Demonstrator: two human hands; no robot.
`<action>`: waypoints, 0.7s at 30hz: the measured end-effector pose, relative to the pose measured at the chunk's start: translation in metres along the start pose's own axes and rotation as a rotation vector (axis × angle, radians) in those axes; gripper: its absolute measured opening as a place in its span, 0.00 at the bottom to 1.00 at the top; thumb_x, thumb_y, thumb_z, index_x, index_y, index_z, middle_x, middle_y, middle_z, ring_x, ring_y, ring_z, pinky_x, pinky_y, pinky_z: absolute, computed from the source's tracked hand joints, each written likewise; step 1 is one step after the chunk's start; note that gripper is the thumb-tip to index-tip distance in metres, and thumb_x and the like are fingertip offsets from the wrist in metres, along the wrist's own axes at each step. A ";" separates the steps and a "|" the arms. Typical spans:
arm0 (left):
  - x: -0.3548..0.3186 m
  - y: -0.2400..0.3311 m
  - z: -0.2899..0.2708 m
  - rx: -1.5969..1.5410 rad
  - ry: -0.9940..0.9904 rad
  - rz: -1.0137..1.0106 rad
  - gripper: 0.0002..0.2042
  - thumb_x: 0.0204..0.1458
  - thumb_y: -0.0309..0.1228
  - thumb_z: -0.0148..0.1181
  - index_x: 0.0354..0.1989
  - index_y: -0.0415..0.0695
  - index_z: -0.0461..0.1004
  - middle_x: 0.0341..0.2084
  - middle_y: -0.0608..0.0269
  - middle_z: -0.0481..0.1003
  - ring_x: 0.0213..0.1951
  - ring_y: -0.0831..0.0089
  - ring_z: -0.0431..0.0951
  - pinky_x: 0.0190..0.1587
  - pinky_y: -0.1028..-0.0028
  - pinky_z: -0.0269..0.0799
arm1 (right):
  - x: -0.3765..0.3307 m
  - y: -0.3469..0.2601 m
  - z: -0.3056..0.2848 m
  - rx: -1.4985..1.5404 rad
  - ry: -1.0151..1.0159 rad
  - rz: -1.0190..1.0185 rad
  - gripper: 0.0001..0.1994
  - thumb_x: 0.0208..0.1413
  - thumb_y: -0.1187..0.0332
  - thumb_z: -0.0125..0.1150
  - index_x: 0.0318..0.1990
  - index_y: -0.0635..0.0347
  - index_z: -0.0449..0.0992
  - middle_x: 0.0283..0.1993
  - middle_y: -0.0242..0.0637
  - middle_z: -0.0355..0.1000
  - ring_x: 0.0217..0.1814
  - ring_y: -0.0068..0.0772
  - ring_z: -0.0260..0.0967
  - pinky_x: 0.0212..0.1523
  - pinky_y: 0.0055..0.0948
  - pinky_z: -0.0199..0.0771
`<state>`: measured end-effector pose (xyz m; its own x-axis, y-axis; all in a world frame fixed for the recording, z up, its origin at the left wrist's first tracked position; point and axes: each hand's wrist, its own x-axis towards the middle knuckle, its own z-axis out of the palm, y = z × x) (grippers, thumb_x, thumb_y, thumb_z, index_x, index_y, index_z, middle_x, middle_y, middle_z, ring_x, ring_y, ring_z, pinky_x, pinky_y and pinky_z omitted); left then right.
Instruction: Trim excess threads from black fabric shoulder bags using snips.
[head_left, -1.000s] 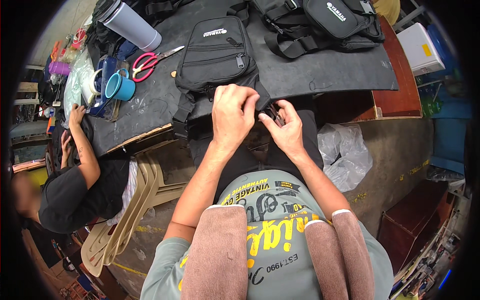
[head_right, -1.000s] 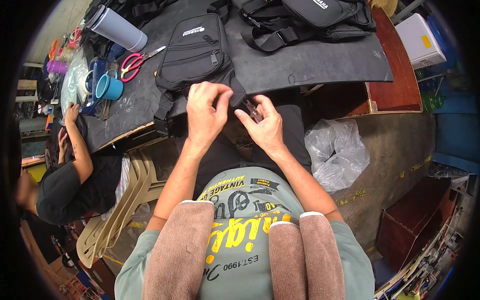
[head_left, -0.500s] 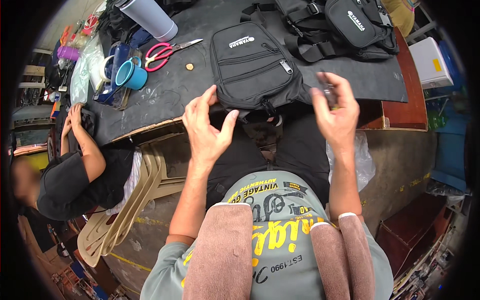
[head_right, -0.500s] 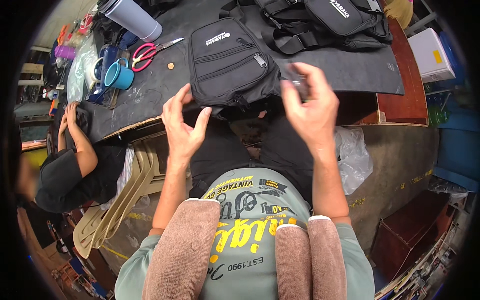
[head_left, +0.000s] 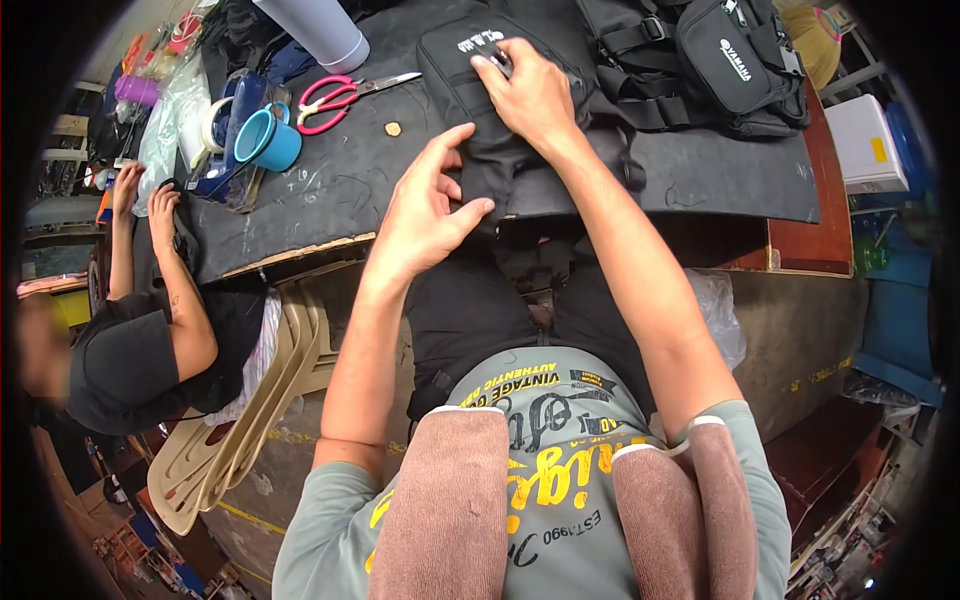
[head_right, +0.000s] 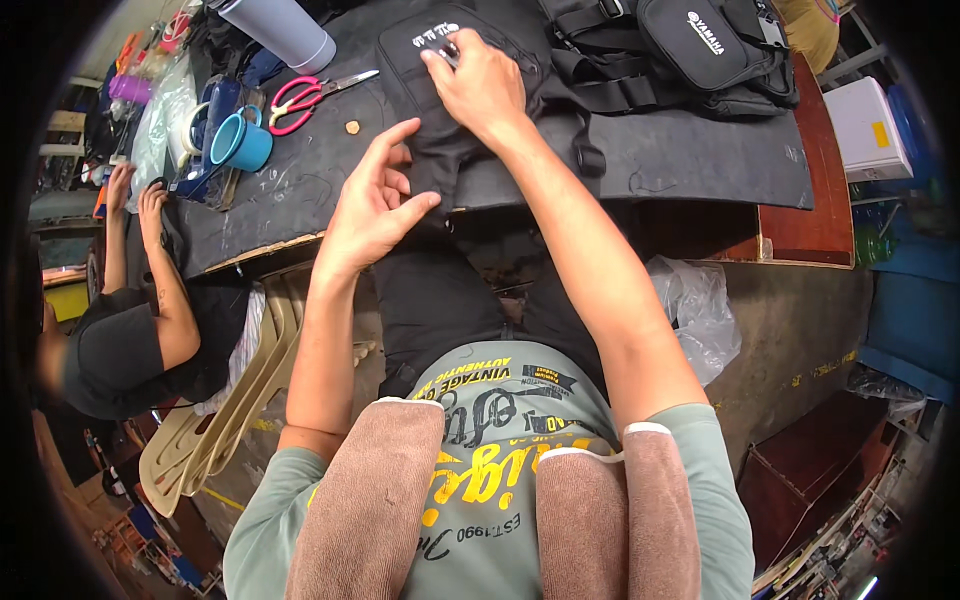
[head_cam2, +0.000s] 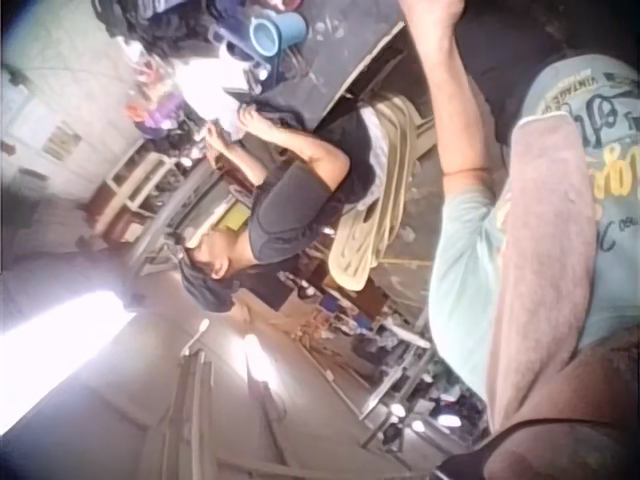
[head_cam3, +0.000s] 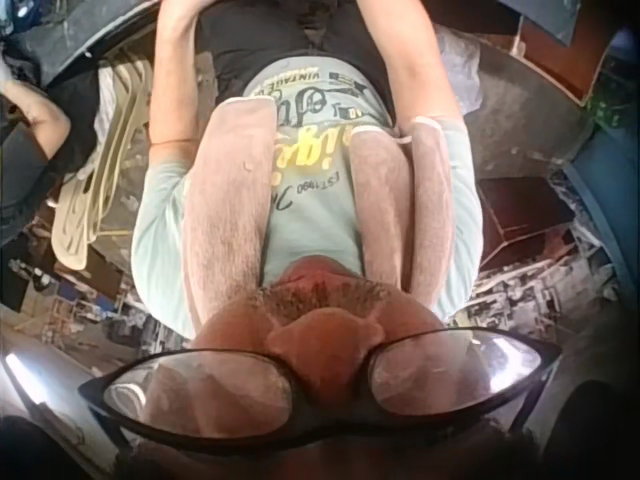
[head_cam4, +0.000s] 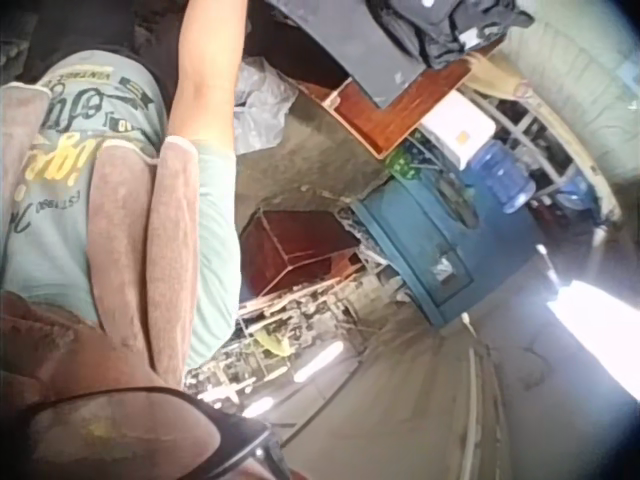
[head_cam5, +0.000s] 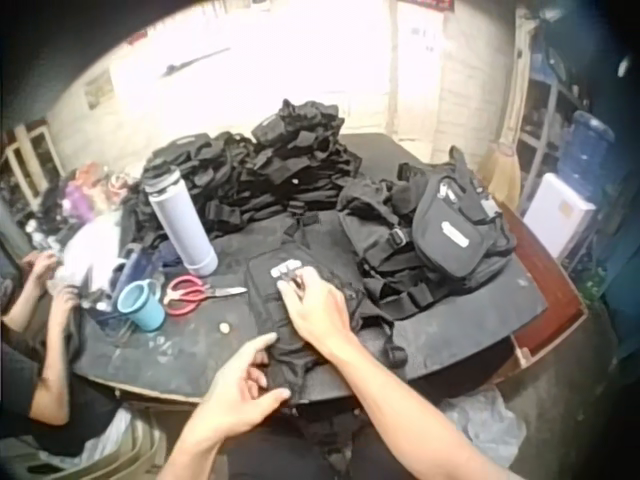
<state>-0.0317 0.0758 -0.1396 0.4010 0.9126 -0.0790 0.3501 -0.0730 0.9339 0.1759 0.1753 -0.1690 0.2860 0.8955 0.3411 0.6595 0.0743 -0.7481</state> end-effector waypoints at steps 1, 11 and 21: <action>-0.001 -0.002 0.002 -0.002 0.000 -0.009 0.38 0.57 0.19 0.78 0.78 0.46 0.73 0.62 0.55 0.74 0.51 0.72 0.83 0.56 0.70 0.80 | 0.008 0.002 0.006 0.003 0.004 -0.004 0.24 0.72 0.47 0.72 0.59 0.61 0.86 0.49 0.48 0.90 0.54 0.52 0.90 0.56 0.47 0.86; -0.017 -0.026 0.023 0.564 0.424 0.492 0.30 0.52 0.19 0.77 0.66 0.40 0.79 0.44 0.54 0.83 0.46 0.53 0.83 0.52 0.56 0.80 | 0.046 0.018 0.028 -0.149 0.018 -0.027 0.30 0.70 0.39 0.70 0.62 0.57 0.87 0.51 0.50 0.90 0.57 0.58 0.89 0.60 0.52 0.85; -0.023 -0.014 0.015 0.615 0.406 0.398 0.20 0.55 0.23 0.75 0.57 0.42 0.81 0.39 0.57 0.82 0.43 0.53 0.81 0.49 0.54 0.78 | 0.036 0.010 0.016 -0.054 0.037 -0.076 0.28 0.69 0.41 0.73 0.60 0.55 0.88 0.48 0.46 0.91 0.53 0.53 0.90 0.57 0.49 0.86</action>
<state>-0.0330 0.0493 -0.1559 0.2977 0.8376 0.4580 0.6933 -0.5195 0.4995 0.1823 0.2155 -0.1731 0.2584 0.8711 0.4176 0.7163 0.1172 -0.6879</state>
